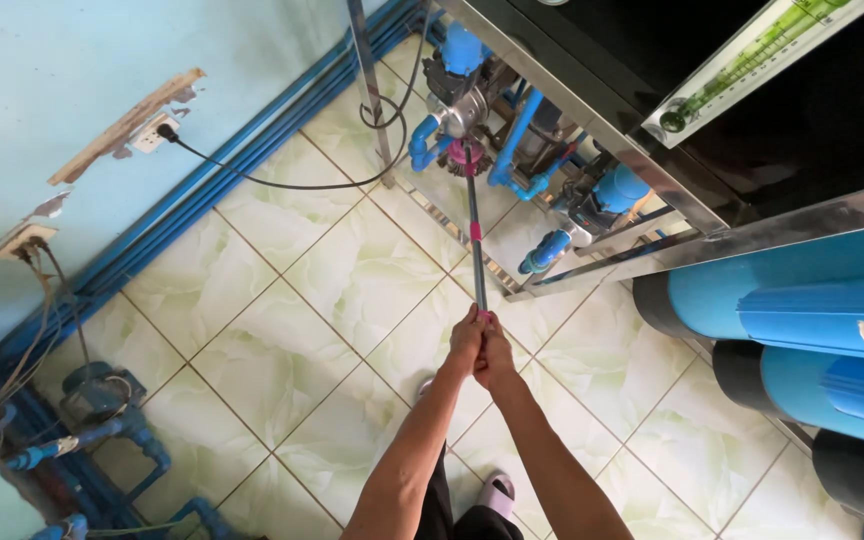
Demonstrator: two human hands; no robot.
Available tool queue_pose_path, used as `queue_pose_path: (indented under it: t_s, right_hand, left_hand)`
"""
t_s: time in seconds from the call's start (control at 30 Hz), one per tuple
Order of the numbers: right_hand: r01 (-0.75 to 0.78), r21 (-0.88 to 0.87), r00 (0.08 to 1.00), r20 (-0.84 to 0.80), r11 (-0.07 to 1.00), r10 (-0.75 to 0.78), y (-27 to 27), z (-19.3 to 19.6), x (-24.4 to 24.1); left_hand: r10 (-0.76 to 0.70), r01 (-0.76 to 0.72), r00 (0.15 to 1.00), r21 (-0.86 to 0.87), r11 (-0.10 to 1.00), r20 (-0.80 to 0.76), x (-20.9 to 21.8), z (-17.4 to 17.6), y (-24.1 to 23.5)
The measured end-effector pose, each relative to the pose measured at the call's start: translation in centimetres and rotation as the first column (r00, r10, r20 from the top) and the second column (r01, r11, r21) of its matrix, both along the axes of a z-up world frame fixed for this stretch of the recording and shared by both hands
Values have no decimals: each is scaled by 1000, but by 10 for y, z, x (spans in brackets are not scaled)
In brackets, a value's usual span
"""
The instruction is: Mopping the floor around equipment in a water filtration area.
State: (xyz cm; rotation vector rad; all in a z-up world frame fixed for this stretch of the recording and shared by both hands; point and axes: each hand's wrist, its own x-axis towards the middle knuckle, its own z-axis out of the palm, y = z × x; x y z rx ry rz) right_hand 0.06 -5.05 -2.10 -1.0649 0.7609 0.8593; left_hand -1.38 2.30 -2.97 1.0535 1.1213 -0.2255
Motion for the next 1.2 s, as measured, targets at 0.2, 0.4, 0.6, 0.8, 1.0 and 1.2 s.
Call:
queue_pose_path:
  t_s: [0.2, 0.4, 0.6, 0.8, 1.0, 1.2]
  right_hand:
    - [-70, -40, 998, -12, 997, 70, -27, 29, -52]
    - [-86, -30, 996, -10, 996, 86, -49, -8, -27]
    - [-186, -44, 982, -7, 981, 186, -87, 27, -17]
    - [-277, -41, 959, -70, 960, 274, -127, 32, -42]
    - [-238, 69, 966, -81, 969, 244, -119, -25, 8]
    - [-272, 64, 960, -42, 960, 275, -128, -25, -15]
  left_hand:
    - [196, -168, 964, -163, 972, 181, -70, -34, -43]
    - [295, -264, 941, -186, 946, 167, -39, -48, -63]
    - [391, -351, 903, -220, 910, 179, -35, -48, -109]
    - [408, -392, 889, -115, 913, 206, -67, -69, -155]
    - [325, -329, 939, 15, 944, 111, -12, -58, -128]
    - [236, -251, 964, 129, 959, 126, -39, -82, -143]
